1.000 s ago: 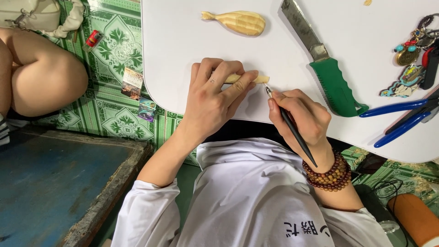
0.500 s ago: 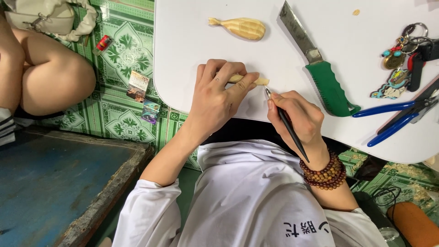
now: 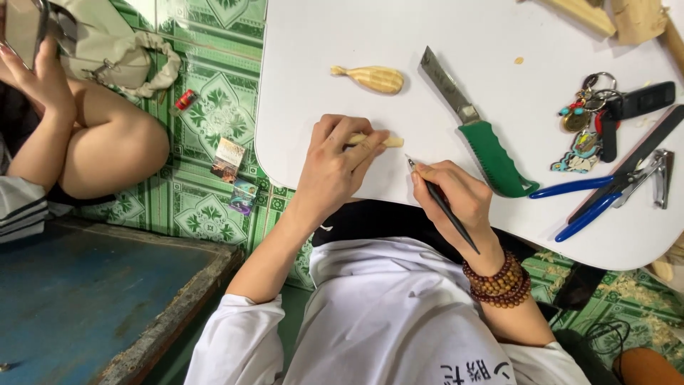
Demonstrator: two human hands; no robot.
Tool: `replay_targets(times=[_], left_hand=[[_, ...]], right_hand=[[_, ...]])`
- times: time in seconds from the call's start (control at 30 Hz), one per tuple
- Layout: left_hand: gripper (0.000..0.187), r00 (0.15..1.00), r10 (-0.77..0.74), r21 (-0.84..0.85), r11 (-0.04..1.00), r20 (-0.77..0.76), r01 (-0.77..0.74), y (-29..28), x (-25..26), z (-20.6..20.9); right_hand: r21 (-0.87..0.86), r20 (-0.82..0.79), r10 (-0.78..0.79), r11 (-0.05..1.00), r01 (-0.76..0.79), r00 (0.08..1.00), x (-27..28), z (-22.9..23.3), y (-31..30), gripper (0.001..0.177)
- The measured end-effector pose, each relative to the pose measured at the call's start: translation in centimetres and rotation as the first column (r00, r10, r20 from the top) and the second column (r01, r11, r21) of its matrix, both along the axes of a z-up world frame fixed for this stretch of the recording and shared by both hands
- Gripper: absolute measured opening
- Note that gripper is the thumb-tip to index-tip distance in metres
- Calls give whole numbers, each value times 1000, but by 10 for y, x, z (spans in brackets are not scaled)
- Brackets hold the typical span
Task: Marking and carving a small piece of wood using a pencil and a carving knife.
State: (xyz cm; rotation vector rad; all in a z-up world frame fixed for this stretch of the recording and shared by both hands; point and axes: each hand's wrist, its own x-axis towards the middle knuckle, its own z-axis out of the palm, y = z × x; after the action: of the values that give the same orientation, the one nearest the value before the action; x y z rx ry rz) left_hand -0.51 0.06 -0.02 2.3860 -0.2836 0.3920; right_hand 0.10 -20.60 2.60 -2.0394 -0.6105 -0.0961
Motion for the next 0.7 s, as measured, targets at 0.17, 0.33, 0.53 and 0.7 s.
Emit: replay_targets(times=[0.17,0.33,0.53,0.7], left_hand=[[14,998,-31,80,996,50,27,-6,-3,10],[16,998,-2,101,995,64,-4,2,-6,14],[23,1000,-1,-7,1000,13,2,3,-12,44],[11,999,-28,84,996,27,26,10,-2,32]], right_hand=[[22,121,20,1000,-22,993,-1,-6,-14,1],[-377,492,93,919,116,866,21,10,-18,13],[-611,494,199,772,176,846,26,12,-22,24],[-635,481,85,720,280,872,35,29,-24,28]])
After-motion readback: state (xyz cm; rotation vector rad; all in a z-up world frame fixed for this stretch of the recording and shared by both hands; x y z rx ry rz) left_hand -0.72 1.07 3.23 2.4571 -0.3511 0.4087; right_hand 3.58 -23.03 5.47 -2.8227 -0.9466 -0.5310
